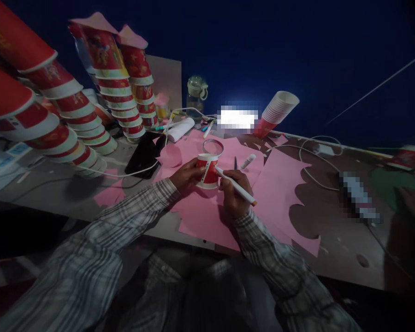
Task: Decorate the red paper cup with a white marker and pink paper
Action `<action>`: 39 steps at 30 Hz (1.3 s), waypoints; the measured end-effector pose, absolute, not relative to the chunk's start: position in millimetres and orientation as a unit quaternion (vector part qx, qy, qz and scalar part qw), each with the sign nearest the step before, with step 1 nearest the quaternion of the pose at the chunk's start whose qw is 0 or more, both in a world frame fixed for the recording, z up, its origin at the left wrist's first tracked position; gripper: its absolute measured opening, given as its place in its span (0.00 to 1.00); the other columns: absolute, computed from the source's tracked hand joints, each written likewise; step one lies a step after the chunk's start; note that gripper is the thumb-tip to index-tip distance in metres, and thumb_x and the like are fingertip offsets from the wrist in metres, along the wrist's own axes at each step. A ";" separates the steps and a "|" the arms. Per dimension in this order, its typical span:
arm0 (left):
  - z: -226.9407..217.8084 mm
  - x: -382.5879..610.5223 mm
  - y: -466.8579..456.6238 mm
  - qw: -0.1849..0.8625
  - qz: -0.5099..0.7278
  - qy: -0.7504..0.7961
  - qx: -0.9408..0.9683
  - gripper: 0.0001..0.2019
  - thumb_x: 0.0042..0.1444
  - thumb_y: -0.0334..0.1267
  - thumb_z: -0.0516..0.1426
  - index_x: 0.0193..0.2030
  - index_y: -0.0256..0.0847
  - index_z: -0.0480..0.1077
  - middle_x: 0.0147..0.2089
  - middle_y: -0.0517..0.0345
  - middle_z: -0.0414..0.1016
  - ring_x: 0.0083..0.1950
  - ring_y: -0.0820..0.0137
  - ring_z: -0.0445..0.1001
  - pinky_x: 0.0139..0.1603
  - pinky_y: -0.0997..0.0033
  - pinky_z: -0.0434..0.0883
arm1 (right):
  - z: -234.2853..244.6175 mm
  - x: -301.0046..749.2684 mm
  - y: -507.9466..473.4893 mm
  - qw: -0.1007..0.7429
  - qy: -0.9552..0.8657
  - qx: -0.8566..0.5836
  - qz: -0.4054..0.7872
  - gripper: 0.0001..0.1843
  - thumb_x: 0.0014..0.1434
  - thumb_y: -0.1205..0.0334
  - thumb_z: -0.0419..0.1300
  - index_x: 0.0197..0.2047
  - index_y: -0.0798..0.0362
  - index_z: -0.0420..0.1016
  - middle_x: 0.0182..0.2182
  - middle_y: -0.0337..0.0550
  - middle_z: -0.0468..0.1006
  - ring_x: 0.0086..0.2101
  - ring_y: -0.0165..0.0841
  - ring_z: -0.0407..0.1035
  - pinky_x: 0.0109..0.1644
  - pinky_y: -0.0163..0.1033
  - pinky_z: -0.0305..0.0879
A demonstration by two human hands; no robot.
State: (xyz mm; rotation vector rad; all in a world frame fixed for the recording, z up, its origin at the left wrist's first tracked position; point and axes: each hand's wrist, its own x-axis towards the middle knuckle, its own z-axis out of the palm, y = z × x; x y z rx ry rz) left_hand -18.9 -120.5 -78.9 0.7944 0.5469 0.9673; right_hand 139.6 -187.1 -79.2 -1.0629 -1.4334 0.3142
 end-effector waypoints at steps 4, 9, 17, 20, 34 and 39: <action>-79.1 -18.3 -120.0 0.784 0.440 0.246 0.362 0.23 0.44 0.39 0.70 0.48 0.35 0.75 0.44 0.48 0.81 0.44 0.62 0.79 0.49 0.63 0.72 | -79.3 139.5 -187.1 0.617 -0.623 -0.463 0.133 0.08 0.65 0.58 0.57 0.44 0.51 0.73 0.34 0.42 0.77 0.31 0.34 0.74 0.33 0.42 0.70; -78.5 -17.6 -120.8 0.779 0.450 0.253 0.357 0.21 0.46 0.38 0.69 0.47 0.35 0.75 0.44 0.49 0.81 0.43 0.64 0.79 0.47 0.65 0.72 | -79.4 140.0 -187.7 0.617 -0.623 -0.460 0.139 0.08 0.65 0.58 0.57 0.45 0.51 0.73 0.34 0.42 0.77 0.30 0.33 0.73 0.33 0.41 0.69; -80.9 -17.4 -121.0 0.770 0.446 0.260 0.375 0.22 0.46 0.38 0.68 0.48 0.36 0.74 0.44 0.51 0.80 0.42 0.65 0.79 0.46 0.66 0.71 | -77.9 140.3 -187.4 0.608 -0.628 -0.469 0.127 0.09 0.65 0.57 0.57 0.44 0.51 0.73 0.34 0.43 0.77 0.32 0.35 0.74 0.34 0.43 0.71; -81.1 -17.0 -122.2 0.771 0.447 0.263 0.371 0.22 0.45 0.38 0.69 0.48 0.36 0.73 0.42 0.53 0.80 0.41 0.66 0.78 0.45 0.65 0.71 | -75.1 139.8 -187.5 0.612 -0.626 -0.466 0.128 0.08 0.65 0.57 0.57 0.44 0.51 0.73 0.34 0.43 0.77 0.32 0.34 0.74 0.34 0.42 0.71; -79.0 -19.3 -122.2 0.758 0.431 0.278 0.403 0.19 0.45 0.36 0.66 0.46 0.37 0.74 0.40 0.55 0.79 0.39 0.67 0.75 0.43 0.68 0.68 | -68.1 139.5 -184.9 0.617 -0.642 -0.447 0.087 0.06 0.65 0.61 0.57 0.43 0.52 0.73 0.32 0.42 0.76 0.32 0.34 0.74 0.36 0.42 0.71; -77.0 -19.4 -123.3 0.761 0.431 0.275 0.400 0.20 0.45 0.35 0.66 0.48 0.36 0.74 0.41 0.52 0.79 0.41 0.65 0.76 0.44 0.66 0.69 | -67.0 139.8 -184.8 0.607 -0.646 -0.457 0.072 0.07 0.65 0.59 0.56 0.43 0.51 0.72 0.31 0.41 0.77 0.32 0.34 0.74 0.37 0.42 0.72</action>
